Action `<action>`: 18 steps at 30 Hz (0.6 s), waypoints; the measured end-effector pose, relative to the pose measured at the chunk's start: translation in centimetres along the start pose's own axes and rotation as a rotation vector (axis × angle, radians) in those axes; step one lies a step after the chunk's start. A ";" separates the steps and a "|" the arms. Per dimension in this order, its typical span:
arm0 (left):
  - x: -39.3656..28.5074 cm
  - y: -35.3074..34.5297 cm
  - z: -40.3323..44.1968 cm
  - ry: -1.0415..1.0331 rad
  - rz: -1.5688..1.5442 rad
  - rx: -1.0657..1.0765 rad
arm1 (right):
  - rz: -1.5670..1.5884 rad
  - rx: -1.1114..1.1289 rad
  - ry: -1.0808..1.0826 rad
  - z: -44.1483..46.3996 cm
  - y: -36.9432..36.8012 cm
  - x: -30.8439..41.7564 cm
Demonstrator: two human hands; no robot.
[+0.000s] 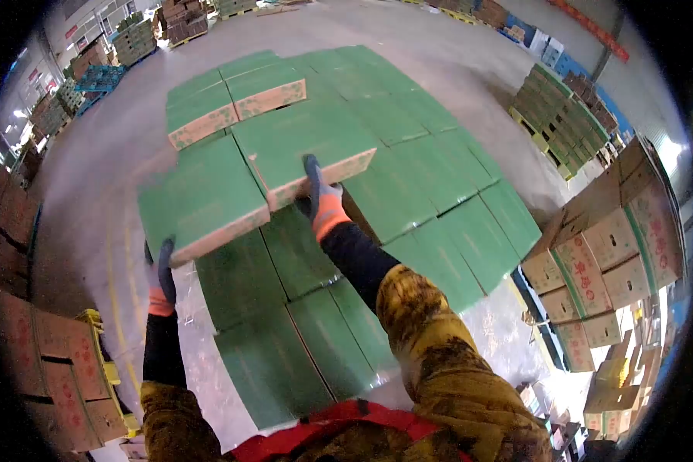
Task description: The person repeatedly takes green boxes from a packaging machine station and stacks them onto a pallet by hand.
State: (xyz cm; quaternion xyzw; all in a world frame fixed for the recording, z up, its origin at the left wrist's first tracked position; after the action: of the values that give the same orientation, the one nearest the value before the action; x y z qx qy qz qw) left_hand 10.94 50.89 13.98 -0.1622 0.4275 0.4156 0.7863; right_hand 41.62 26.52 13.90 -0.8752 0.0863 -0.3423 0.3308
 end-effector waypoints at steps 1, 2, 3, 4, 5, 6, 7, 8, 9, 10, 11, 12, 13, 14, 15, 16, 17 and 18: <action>4.2 0.7 2.3 -0.035 -0.032 -0.028 | -0.016 -0.034 -0.008 3.3 -1.6 0.1; 6.5 0.6 4.4 -0.013 -0.043 -0.021 | -0.138 -0.029 0.058 5.1 -3.5 0.1; 8.7 0.4 6.6 0.008 -0.054 -0.016 | -0.181 -0.100 0.011 7.4 -4.7 0.5; 10.8 0.0 8.8 0.030 -0.064 -0.009 | -0.171 -0.065 0.036 9.9 -5.8 0.9; 12.6 -0.3 10.6 0.056 -0.069 0.000 | -0.159 -0.031 0.055 12.3 -6.6 1.0; 14.5 -0.6 12.4 0.082 -0.074 0.012 | -0.228 -0.062 0.047 13.7 -7.5 1.5; 16.0 -1.0 13.8 0.104 -0.078 0.024 | -0.297 -0.090 0.040 14.5 -8.2 2.3; 17.6 -1.5 15.0 0.161 -0.098 -0.009 | -0.369 -0.119 0.032 15.3 -8.7 3.0; 19.2 -2.1 15.8 0.223 -0.117 -0.038 | -0.460 -0.055 -0.010 16.9 -8.6 3.8; 20.7 -2.5 16.3 0.285 -0.135 -0.066 | -0.546 0.008 -0.055 18.3 -8.2 4.7; 21.6 -2.9 17.0 0.269 -0.121 -0.100 | -0.632 0.075 -0.100 19.5 -7.7 5.3; 22.8 -3.2 17.8 0.245 -0.106 -0.129 | -0.678 0.059 -0.107 17.7 -8.5 5.8; 24.1 -3.5 18.0 0.224 -0.093 -0.156 | -0.679 0.068 -0.113 17.9 -8.4 5.8; 29.6 -2.3 17.6 0.356 -0.196 -0.168 | -0.686 0.080 -0.118 18.1 -8.5 5.9; 28.3 -3.0 17.8 0.385 -0.223 -0.180 | -0.690 0.094 -0.122 18.3 -8.4 6.0; 26.1 -4.0 18.2 0.411 -0.249 -0.187 | -0.681 0.137 -0.115 18.4 -8.1 6.2; 23.6 -5.0 18.7 0.437 -0.274 -0.195 | -0.670 0.182 -0.106 18.6 -7.9 6.3; 23.9 -5.1 18.9 0.464 -0.280 -0.194 | -0.658 0.225 -0.098 18.1 -7.8 6.3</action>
State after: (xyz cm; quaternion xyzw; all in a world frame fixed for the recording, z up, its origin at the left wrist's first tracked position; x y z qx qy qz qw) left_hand 32.07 71.64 5.18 -0.3846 0.5278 0.2937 0.6981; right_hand 57.67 39.52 12.40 -0.8295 -0.2548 -0.3956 0.3009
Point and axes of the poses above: each hand's wrist, its own z-axis towards the middle knuckle, its own y-axis out of the back of the hand, x = y × z, the point moved 2 cm from there along z, towards the middle knuckle, and after that the axes turned 14 degrees about -y, right-handed, at the moved point
